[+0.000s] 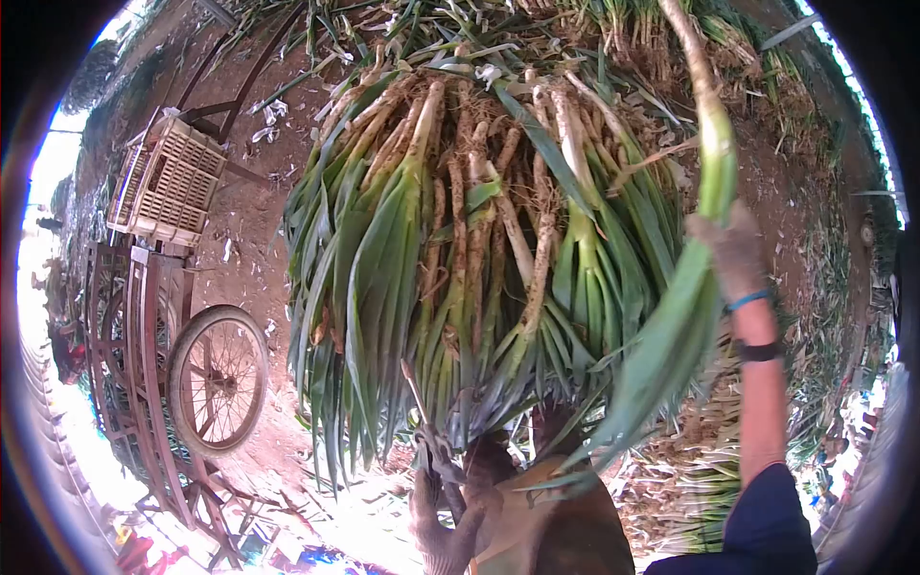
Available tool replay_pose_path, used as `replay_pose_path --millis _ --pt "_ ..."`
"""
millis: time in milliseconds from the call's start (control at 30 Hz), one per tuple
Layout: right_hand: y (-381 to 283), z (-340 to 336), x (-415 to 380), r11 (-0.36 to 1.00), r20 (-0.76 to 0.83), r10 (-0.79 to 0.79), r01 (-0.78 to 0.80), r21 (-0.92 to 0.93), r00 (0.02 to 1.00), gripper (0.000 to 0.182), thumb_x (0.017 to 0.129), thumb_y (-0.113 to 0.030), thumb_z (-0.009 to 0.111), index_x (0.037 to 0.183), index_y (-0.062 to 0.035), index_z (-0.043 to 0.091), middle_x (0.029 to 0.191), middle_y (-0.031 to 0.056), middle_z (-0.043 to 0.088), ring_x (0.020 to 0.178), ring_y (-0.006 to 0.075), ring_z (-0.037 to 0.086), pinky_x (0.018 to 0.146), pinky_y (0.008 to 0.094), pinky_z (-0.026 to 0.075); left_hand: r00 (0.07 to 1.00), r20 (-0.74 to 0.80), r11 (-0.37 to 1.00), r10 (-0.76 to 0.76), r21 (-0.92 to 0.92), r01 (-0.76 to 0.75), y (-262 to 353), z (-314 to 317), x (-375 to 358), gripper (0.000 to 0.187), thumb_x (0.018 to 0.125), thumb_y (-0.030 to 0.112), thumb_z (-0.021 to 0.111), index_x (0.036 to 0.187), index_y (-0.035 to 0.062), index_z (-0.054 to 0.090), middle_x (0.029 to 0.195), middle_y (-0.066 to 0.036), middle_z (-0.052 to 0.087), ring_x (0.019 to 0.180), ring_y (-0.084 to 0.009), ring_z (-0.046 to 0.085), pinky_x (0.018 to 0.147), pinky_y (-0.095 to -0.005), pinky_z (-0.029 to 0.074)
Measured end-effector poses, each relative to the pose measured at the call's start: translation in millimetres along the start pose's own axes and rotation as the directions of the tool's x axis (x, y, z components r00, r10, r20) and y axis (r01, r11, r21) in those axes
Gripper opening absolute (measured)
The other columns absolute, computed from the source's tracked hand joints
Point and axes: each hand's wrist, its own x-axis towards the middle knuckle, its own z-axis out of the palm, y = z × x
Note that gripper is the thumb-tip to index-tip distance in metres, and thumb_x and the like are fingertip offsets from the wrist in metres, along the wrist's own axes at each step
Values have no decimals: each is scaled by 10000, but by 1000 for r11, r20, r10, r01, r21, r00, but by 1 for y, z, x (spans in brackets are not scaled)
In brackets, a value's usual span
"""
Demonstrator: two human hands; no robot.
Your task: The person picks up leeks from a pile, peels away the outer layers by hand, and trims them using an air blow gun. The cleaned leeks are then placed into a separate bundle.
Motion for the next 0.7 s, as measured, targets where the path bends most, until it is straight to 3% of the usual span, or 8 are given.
replay_pose_path --millis 100,133,233,267,367,433,500,700 --pt "3 -75 21 980 134 -45 70 -187 990 501 824 -461 809 953 -15 620 841 123 655 723 232 670 652 404 551 1000 11 997 -15 -77 16 -17 33 -3 871 876 140 861 1607 -42 424 1372 -205 655 1271 -304 628 1090 -397 506" --pt "1 -83 19 966 203 -13 64 -249 979 512 824 -469 806 958 -12 619 849 130 659 733 242 674 658 408 552 988 39 970 152 185 -157 -16 41 4 1008 737 234 970 1538 -102 458 1292 -272 664 1159 -374 722 973 -453 582" --pt "47 -55 5 885 362 -47 207 -418 931 579 803 -512 797 969 15 627 870 177 661 789 286 670 657 449 533 973 139 956 184 203 -210 0 81 4 995 748 280 964 1499 -131 459 1206 -271 688 998 -427 713 880 -477 594" --pt "74 -36 -7 934 461 -64 217 -286 885 592 801 -521 804 988 14 633 870 171 651 801 277 670 655 454 528 985 130 989 114 81 -125 15 98 0 880 793 303 942 1442 -129 533 1070 -230 716 921 -387 729 821 -441 598" --pt "117 10 -64 977 603 197 -101 -190 773 548 876 -493 774 1082 6 676 937 156 693 844 269 693 707 434 564 951 288 932 111 303 -201 37 132 -5 904 819 305 928 1494 -128 511 1143 -240 721 981 -305 753 825 -398 611" --pt "130 20 -87 991 645 136 -105 -86 752 524 926 -453 739 1129 26 675 997 200 717 884 315 706 801 431 578 935 305 917 180 291 -272 44 157 -19 879 837 332 915 1479 -120 521 1069 -233 718 915 -340 738 793 -412 597" --pt "146 27 -100 982 684 137 -187 -1 716 590 934 -432 733 1190 93 653 1055 294 724 984 417 708 922 482 548 913 395 925 104 298 -234 53 176 -28 864 886 409 861 1491 -90 499 1093 -255 712 947 -436 731 794 -517 587" --pt "184 34 -110 951 623 135 -276 135 770 576 936 -444 715 1155 87 672 999 323 704 954 412 710 872 483 545 904 420 901 73 361 -241 65 222 -23 702 895 310 853 1435 -36 566 1045 -241 709 928 -400 726 803 -460 581"
